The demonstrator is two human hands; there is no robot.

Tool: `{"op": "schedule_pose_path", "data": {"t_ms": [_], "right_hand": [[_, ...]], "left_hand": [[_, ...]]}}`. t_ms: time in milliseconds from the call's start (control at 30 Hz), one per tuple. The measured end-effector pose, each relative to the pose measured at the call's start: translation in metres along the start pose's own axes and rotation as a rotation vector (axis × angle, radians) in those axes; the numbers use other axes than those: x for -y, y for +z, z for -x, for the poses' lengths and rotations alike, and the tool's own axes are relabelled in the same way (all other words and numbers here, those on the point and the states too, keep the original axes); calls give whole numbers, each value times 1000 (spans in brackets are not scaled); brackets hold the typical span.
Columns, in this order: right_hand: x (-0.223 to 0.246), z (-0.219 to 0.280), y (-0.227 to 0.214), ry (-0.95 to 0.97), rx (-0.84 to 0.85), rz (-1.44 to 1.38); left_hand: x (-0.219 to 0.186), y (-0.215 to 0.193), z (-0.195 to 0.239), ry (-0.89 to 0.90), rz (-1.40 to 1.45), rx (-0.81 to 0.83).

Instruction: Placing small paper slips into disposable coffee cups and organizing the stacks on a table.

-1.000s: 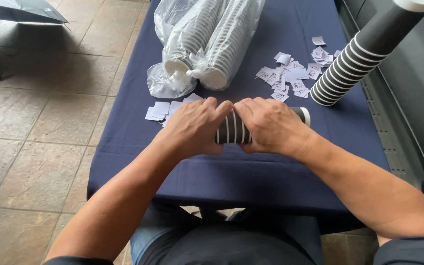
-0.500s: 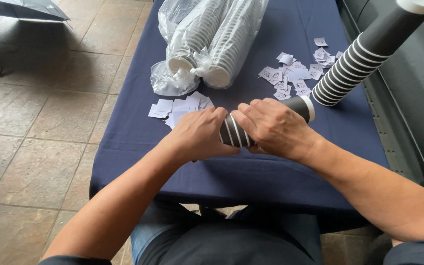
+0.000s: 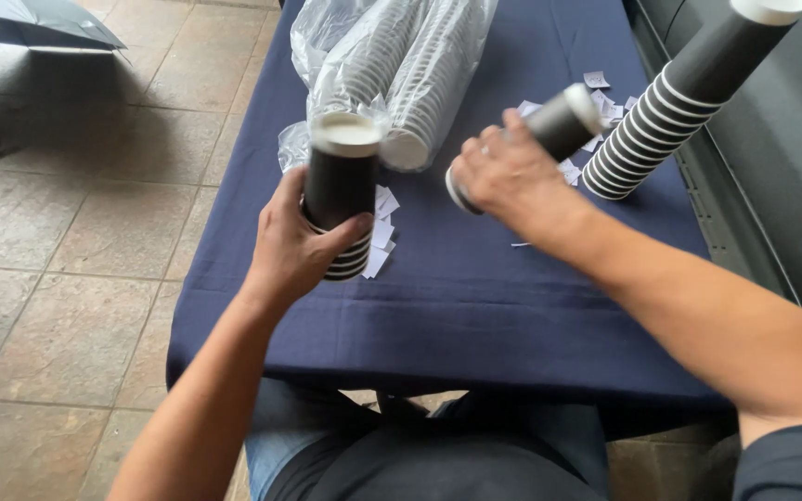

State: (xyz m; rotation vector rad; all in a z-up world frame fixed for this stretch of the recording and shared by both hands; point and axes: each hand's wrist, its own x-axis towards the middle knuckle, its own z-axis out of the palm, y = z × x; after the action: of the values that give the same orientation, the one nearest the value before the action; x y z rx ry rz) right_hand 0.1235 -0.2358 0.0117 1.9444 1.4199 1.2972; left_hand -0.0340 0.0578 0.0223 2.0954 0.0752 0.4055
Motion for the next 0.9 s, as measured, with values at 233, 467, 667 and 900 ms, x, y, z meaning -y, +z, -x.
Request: {"op": "schedule_pose_path", "data": {"t_ms": [233, 467, 667, 900], "right_hand": [[90, -63, -43, -56, 401, 93], [102, -68, -67, -99, 201, -104], [46, 10, -16, 149, -138, -350], [-34, 109, 111, 1043, 465, -633]], "left_hand": [[46, 36, -5, 63, 185, -304], [44, 32, 13, 218, 130, -384], [69, -1, 44, 232, 102, -472], [93, 14, 47, 240, 122, -431]]}}
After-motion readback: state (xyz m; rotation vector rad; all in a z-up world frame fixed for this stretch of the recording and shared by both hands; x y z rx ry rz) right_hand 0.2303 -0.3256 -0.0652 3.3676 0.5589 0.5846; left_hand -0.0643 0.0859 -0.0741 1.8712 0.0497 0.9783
